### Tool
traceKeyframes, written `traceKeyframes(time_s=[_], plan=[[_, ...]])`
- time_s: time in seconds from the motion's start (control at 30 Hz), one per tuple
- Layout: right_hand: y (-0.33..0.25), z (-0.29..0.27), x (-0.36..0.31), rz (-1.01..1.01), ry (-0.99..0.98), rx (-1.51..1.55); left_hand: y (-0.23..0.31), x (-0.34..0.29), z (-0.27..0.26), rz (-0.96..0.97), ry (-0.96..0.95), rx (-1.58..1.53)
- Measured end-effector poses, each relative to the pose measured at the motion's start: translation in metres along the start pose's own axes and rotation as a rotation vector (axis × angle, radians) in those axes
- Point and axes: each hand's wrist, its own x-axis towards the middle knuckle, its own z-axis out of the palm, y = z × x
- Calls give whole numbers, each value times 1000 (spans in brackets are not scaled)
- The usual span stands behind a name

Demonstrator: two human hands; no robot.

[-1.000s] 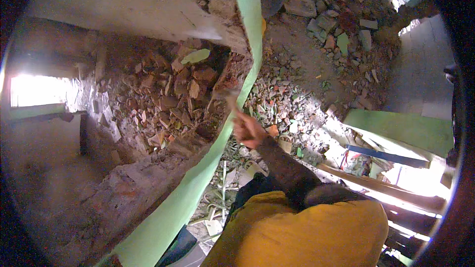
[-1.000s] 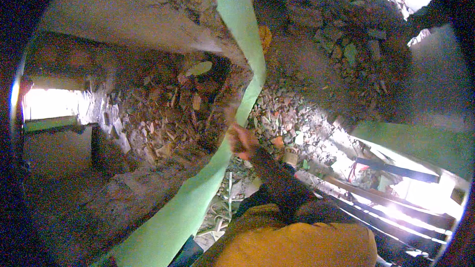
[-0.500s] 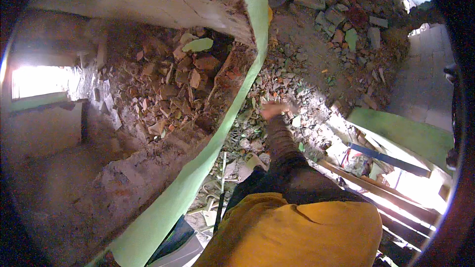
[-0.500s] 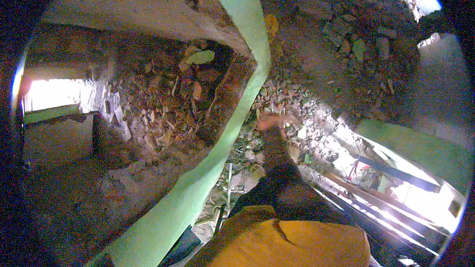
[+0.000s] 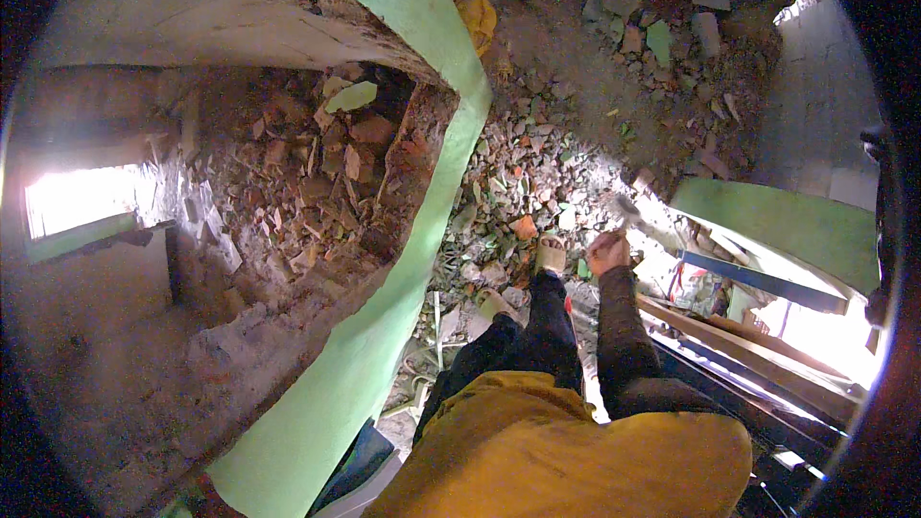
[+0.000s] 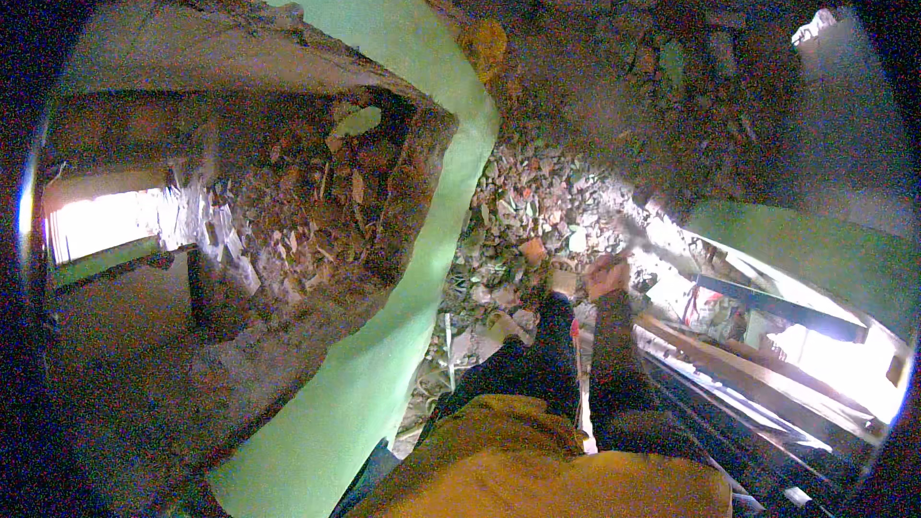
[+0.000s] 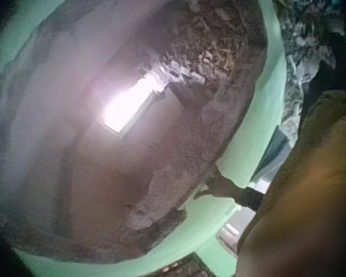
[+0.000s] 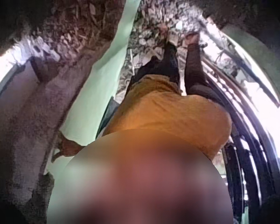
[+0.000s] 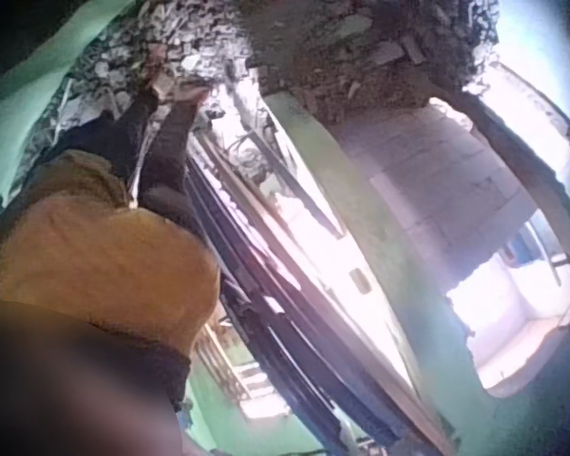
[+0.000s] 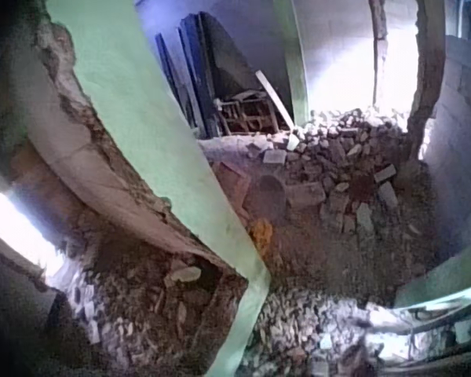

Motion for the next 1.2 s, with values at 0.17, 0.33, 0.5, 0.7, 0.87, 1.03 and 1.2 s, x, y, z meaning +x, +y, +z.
traceKeyframes(time_s=[0.17, 0.33, 0.5, 0.7, 0.87, 1.03, 1.2], plan=[[78, 67, 50, -32, 30, 171, -10, -3, -8, -83, -18, -43], [226, 163, 44, 499, -290, -251, -6, -8, -22, -85, -69, 30], [140, 132, 13, 429, -317, -636, 11, -7, -13, -210, 24, -275], [-18, 1, 44, 177, -121, -195, 8, -3, -13, -137, -186, -250], [44, 31, 86, -21, 2, 340, -15, -6, -22, -303, -90, -254], [217, 156, 32, 636, -374, -458, -28, -16, -34, -188, -124, -39], [239, 193, -70, 743, -606, -897, -28, -19, -41, -191, -89, -34]])
